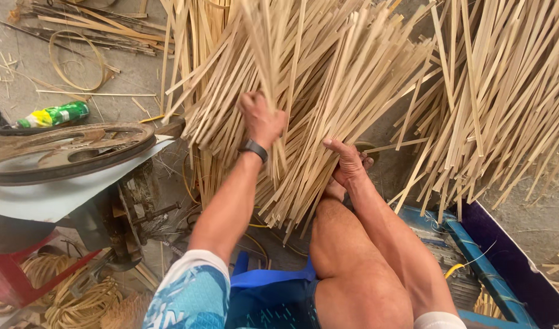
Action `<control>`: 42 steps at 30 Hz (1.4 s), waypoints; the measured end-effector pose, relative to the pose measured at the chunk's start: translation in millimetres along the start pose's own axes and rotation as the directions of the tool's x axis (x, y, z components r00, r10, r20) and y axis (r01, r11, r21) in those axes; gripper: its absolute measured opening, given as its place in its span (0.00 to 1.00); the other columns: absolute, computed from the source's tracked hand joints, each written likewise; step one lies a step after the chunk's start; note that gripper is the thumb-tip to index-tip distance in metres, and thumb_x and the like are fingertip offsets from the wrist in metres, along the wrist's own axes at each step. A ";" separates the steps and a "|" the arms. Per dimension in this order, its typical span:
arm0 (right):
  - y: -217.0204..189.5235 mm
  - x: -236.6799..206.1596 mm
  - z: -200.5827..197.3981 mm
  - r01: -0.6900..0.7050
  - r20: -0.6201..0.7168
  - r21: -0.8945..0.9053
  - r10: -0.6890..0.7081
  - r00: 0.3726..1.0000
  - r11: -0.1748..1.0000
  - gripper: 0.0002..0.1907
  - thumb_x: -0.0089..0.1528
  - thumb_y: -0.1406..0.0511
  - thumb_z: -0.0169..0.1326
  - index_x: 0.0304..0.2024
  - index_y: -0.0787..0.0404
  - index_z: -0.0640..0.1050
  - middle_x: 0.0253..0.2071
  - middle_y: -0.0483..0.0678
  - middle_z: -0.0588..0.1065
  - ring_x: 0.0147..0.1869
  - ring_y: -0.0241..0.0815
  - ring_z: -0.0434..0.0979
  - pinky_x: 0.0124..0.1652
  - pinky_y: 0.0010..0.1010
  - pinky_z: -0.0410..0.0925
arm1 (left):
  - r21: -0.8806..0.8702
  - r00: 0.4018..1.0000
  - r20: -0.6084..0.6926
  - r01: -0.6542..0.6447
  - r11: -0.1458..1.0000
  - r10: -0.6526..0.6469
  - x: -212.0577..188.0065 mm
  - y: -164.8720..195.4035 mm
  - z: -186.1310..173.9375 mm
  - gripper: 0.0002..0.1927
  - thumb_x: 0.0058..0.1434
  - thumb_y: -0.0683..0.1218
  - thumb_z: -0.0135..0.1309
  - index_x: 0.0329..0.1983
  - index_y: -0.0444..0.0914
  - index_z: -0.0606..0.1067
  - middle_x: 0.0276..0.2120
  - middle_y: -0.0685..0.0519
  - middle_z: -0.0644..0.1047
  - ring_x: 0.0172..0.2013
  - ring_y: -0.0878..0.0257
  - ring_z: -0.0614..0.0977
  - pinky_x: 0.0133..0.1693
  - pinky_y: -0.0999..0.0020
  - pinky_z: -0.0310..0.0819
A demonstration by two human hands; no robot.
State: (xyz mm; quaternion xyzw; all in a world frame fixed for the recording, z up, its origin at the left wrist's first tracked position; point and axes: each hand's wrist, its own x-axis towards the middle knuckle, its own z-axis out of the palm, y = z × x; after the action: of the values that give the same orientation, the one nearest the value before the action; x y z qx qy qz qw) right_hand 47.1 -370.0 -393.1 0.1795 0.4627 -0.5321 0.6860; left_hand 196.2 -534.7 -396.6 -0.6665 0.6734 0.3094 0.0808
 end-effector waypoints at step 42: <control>0.0 -5.0 3.6 -0.024 0.011 0.135 0.023 1.000 0.991 0.38 0.50 0.60 0.67 0.60 0.66 0.70 0.51 0.57 0.75 0.57 0.54 0.76 0.59 0.51 0.71 | 0.464 0.882 0.012 -0.422 0.779 0.471 -10.4 6.5 13.8 0.13 0.72 0.53 0.41 0.55 0.48 0.71 0.64 0.29 0.60 0.65 0.38 0.63 0.62 0.22 0.50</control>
State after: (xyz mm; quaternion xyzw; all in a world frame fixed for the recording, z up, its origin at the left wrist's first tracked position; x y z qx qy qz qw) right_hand 48.7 -369.8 -387.2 0.2286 0.4201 -0.5549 0.6807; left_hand 186.8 -519.2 -400.2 -0.4654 0.8684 0.1188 0.1230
